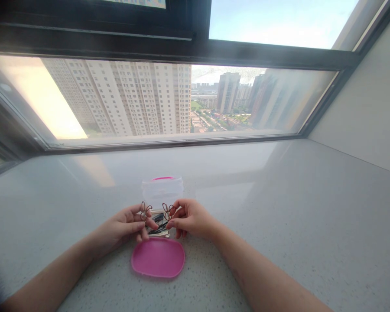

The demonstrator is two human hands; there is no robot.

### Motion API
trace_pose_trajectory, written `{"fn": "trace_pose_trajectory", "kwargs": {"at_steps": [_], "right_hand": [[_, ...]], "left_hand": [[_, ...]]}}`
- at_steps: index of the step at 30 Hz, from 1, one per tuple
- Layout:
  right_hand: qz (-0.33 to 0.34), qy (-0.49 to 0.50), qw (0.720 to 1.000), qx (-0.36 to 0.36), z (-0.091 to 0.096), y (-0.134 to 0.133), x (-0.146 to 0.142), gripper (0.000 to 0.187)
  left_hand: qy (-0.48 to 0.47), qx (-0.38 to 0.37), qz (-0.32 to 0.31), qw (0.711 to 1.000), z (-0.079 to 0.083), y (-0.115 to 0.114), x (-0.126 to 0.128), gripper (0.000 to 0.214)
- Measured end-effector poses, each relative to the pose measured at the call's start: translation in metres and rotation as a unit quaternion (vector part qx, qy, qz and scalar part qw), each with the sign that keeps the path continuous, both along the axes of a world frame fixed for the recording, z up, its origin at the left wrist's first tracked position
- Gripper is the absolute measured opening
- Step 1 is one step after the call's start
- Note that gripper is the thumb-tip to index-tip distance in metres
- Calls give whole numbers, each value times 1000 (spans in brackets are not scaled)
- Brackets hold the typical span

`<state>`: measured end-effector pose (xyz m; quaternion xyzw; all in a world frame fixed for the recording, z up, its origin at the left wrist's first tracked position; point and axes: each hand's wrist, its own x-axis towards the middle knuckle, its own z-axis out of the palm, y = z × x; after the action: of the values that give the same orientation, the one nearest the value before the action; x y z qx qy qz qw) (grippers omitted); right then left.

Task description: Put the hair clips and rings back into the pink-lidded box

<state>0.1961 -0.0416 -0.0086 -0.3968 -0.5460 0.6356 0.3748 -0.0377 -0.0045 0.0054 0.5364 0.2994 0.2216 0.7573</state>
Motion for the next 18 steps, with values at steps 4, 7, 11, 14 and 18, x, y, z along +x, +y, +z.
{"fn": "trace_pose_trajectory", "kwargs": {"at_steps": [4, 7, 11, 14, 18], "right_hand": [[0, -3, 1000, 0, 0, 0, 0, 31], [-1, -5, 1000, -2, 1, 0, 0, 32], [-3, -7, 1000, -8, 3, -1, 0, 36], [0, -6, 1000, -11, 4, -1, 0, 38], [-2, -5, 1000, -9, 4, -1, -1, 38]], "left_hand": [[1, 3, 0, 1000, 1, -1, 0, 21], [-2, 1, 2, 1000, 1, -1, 1, 22], [-2, 6, 0, 1000, -1, 0, 0, 21], [-4, 6, -4, 1000, -2, 0, -1, 20], [-2, 7, -2, 1000, -1, 0, 0, 20]]}}
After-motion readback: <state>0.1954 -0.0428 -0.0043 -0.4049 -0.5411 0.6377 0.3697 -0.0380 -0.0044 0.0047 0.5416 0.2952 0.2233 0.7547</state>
